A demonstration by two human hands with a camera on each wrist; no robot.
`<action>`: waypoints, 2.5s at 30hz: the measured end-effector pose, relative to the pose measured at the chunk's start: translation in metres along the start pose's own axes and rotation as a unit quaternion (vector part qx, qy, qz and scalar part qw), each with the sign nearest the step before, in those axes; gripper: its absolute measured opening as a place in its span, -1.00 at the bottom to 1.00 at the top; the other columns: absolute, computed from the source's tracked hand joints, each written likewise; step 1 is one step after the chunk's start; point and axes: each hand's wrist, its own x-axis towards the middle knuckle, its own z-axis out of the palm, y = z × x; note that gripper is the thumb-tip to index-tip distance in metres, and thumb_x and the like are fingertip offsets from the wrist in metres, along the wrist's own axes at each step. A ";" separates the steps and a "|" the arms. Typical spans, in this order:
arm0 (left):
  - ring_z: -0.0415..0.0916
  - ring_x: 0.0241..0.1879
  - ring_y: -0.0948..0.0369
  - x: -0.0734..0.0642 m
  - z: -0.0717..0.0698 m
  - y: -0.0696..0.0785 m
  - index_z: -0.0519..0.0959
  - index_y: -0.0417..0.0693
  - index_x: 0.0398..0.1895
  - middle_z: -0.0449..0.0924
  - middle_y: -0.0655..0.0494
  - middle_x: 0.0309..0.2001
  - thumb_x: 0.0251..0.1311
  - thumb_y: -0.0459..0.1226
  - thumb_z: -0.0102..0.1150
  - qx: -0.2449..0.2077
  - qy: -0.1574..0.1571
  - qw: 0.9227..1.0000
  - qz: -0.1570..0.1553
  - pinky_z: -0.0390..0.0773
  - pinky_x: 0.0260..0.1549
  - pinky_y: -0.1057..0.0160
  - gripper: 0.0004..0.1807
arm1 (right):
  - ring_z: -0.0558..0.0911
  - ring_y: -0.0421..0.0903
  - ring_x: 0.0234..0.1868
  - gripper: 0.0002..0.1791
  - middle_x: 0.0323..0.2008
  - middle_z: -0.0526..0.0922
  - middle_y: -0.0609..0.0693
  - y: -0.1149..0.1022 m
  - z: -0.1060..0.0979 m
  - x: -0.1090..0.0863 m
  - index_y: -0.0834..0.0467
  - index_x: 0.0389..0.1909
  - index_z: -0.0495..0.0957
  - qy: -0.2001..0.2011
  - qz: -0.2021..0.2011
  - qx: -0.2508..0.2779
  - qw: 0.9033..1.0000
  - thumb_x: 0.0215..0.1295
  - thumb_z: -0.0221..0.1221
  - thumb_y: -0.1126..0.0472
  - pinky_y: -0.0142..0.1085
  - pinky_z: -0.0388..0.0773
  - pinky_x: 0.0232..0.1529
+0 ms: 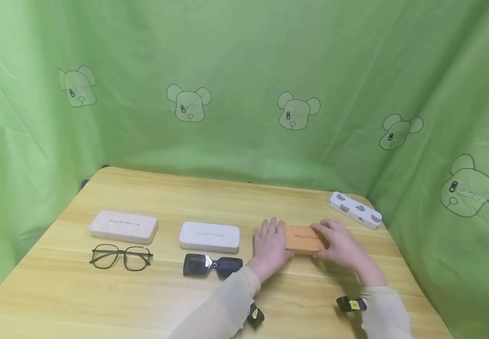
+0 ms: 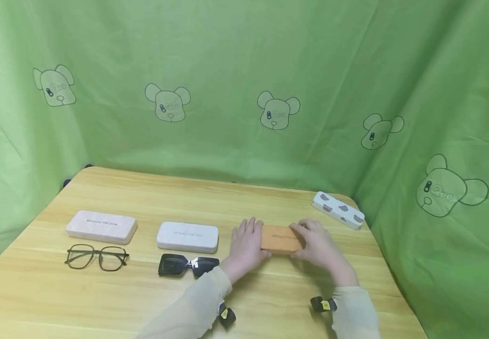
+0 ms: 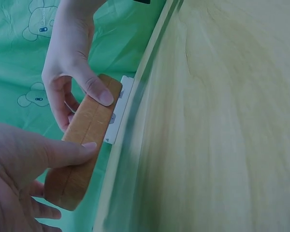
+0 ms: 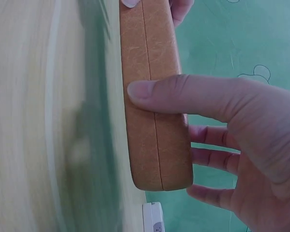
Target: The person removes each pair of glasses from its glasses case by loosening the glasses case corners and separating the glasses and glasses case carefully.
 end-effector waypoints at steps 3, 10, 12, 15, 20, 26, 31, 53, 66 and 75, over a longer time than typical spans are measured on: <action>0.10 0.49 -0.05 -0.002 -0.003 -0.002 0.19 -0.04 0.45 0.16 -0.03 0.49 -0.04 0.04 0.44 0.004 -0.012 1.000 -0.002 0.17 0.43 -0.16 -0.01 | 0.50 0.25 0.08 -0.11 0.07 0.53 0.29 -0.004 0.002 0.001 0.23 0.19 0.50 -0.007 0.001 -0.001 1.000 -0.31 0.56 0.13 0.21 0.48 0.14; 0.09 0.48 -0.07 -0.006 -0.008 -0.006 0.18 -0.13 0.44 0.15 -0.08 0.49 0.00 -0.01 0.43 0.023 -0.051 0.998 -0.009 0.19 0.43 -0.14 -0.03 | 0.52 0.20 0.06 -0.11 0.06 0.54 0.25 -0.011 0.010 0.002 0.21 0.19 0.50 -0.021 0.001 0.003 1.000 -0.31 0.57 0.11 0.18 0.51 0.12; 0.09 0.48 -0.07 -0.006 -0.009 -0.007 0.18 -0.13 0.44 0.16 -0.08 0.48 0.00 -0.01 0.43 0.031 -0.060 0.998 -0.011 0.20 0.43 -0.15 -0.03 | 0.53 0.18 0.05 -0.11 0.05 0.55 0.23 -0.013 0.013 0.003 0.20 0.19 0.51 -0.021 0.000 0.002 1.000 -0.31 0.57 0.09 0.15 0.52 0.11; 0.10 0.48 -0.08 -0.006 -0.010 -0.010 0.19 -0.13 0.43 0.18 -0.09 0.47 0.01 -0.01 0.42 0.044 -0.068 0.997 -0.011 0.22 0.41 -0.15 -0.05 | 0.54 0.17 0.04 -0.11 0.04 0.56 0.21 -0.015 0.017 0.004 0.20 0.19 0.51 -0.021 -0.002 0.004 1.000 -0.30 0.57 0.07 0.13 0.53 0.11; 0.11 0.47 -0.11 -0.006 -0.013 -0.016 0.20 -0.16 0.42 0.19 -0.13 0.46 0.01 -0.04 0.42 0.045 -0.070 0.996 -0.006 0.25 0.39 -0.17 -0.06 | 0.53 0.17 0.05 -0.10 0.04 0.56 0.20 -0.018 0.022 0.006 0.21 0.21 0.50 -0.027 0.004 0.011 1.000 -0.28 0.56 0.05 0.12 0.51 0.13; 0.15 0.44 -0.11 -0.006 -0.012 -0.019 0.23 -0.18 0.39 0.22 -0.14 0.44 -0.02 -0.07 0.45 0.028 -0.074 0.997 -0.004 0.28 0.37 -0.17 -0.08 | 0.53 0.14 0.05 -0.12 0.04 0.55 0.17 -0.020 0.024 0.006 0.20 0.21 0.50 -0.035 0.013 0.011 0.999 -0.26 0.56 0.06 0.11 0.52 0.13; 0.19 0.42 -0.12 -0.006 -0.013 -0.022 0.27 -0.18 0.35 0.28 -0.14 0.40 -0.05 -0.07 0.47 0.017 -0.078 0.997 -0.011 0.30 0.35 -0.18 -0.10 | 0.53 0.13 0.06 -0.14 0.04 0.55 0.17 -0.022 0.023 0.006 0.18 0.21 0.50 -0.038 0.013 0.009 0.999 -0.23 0.55 0.06 0.10 0.52 0.13; 0.06 0.49 -0.10 -0.003 -0.004 -0.027 0.20 -0.26 0.40 0.11 -0.25 0.48 -0.07 0.22 0.38 0.036 -0.099 0.993 -0.060 0.19 0.43 -0.13 0.10 | 0.49 0.16 0.09 -0.16 0.07 0.52 0.18 -0.020 0.021 0.004 0.19 0.23 0.48 -0.045 0.005 0.033 0.998 -0.16 0.53 0.05 0.13 0.50 0.13; 0.02 0.51 -0.07 -0.004 0.001 -0.025 0.19 -0.25 0.40 0.09 -0.22 0.50 -0.05 0.21 0.36 0.044 -0.100 0.992 -0.069 0.13 0.46 -0.13 0.08 | 0.48 0.22 0.14 -0.17 0.13 0.52 0.23 -0.016 0.019 0.004 0.19 0.25 0.47 -0.059 0.002 0.049 0.997 -0.10 0.49 0.02 0.19 0.45 0.19; 0.00 0.52 -0.07 -0.003 0.002 -0.026 0.20 -0.26 0.39 0.09 -0.21 0.50 -0.05 0.19 0.38 0.026 -0.092 0.993 -0.075 0.09 0.47 -0.17 0.06 | 0.47 0.29 0.18 -0.20 0.16 0.51 0.31 -0.011 0.016 0.005 0.23 0.24 0.48 -0.072 0.012 0.073 0.995 -0.06 0.47 0.02 0.23 0.41 0.22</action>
